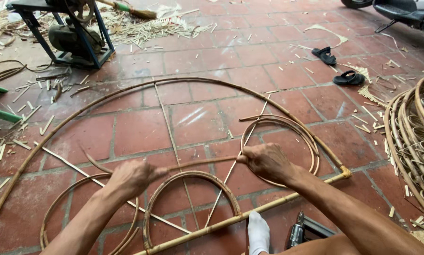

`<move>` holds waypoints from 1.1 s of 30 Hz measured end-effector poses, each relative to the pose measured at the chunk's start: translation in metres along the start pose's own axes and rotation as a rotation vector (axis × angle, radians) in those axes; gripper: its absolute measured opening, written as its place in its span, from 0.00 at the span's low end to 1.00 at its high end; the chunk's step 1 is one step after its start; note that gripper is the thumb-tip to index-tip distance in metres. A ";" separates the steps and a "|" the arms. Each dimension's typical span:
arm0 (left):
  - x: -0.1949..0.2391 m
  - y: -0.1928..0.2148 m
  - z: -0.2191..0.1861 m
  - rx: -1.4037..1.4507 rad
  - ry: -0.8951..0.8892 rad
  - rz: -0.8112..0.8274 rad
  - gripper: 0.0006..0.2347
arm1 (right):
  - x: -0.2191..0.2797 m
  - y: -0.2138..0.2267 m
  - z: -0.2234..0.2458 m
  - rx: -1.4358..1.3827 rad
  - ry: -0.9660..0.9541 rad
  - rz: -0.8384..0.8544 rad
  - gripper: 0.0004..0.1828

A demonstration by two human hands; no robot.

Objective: The person assembles a bamboo frame by attaching circular bamboo rings to a larger arched frame using a pneumatic nail gun. They position the rings, drive nails to secure them, and trim excess bamboo with pliers.

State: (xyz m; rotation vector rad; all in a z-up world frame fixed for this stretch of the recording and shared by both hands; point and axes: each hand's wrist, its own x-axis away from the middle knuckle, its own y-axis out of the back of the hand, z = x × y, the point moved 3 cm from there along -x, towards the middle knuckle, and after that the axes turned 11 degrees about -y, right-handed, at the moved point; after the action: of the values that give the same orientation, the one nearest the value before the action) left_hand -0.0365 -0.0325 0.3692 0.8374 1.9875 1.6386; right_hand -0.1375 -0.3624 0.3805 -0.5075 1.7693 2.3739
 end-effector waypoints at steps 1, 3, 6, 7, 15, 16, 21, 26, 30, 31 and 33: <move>0.004 -0.001 -0.005 0.101 -0.100 -0.041 0.24 | 0.004 0.002 -0.002 -0.054 0.074 -0.012 0.22; 0.008 -0.005 -0.010 0.127 -0.156 -0.086 0.22 | 0.010 0.000 -0.005 -0.065 0.138 -0.046 0.22; -0.005 -0.014 -0.013 -0.046 -0.012 -0.057 0.26 | 0.002 -0.014 -0.009 0.095 0.026 -0.004 0.24; -0.010 -0.019 -0.015 -0.072 0.039 -0.023 0.27 | 0.001 -0.023 -0.011 0.173 -0.067 0.075 0.27; 0.005 0.016 -0.005 -0.090 -0.345 -0.332 0.25 | 0.010 -0.010 -0.038 0.000 0.198 -0.104 0.25; 0.015 0.016 -0.002 -0.163 -0.388 -0.409 0.25 | 0.017 -0.005 -0.046 0.008 0.213 -0.164 0.26; 0.004 -0.010 0.018 -0.155 0.009 0.004 0.30 | 0.012 -0.003 -0.052 0.220 0.042 -0.045 0.28; -0.009 -0.004 0.020 -0.135 0.123 -0.119 0.27 | 0.012 -0.013 -0.032 0.175 -0.164 0.051 0.25; 0.003 0.017 0.035 -0.003 0.010 -0.118 0.25 | 0.016 0.004 -0.042 0.071 0.128 -0.120 0.24; 0.009 0.020 0.043 0.065 0.026 -0.055 0.24 | 0.021 0.012 -0.051 0.051 0.174 -0.160 0.24; 0.009 0.022 0.049 0.071 0.015 -0.036 0.23 | 0.015 0.018 -0.066 0.080 0.166 -0.155 0.25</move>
State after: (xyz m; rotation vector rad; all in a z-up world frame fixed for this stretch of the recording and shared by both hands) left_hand -0.0068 0.0112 0.3809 0.8118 2.0702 1.5664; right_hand -0.1454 -0.4317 0.3751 -0.8197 1.8092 2.2031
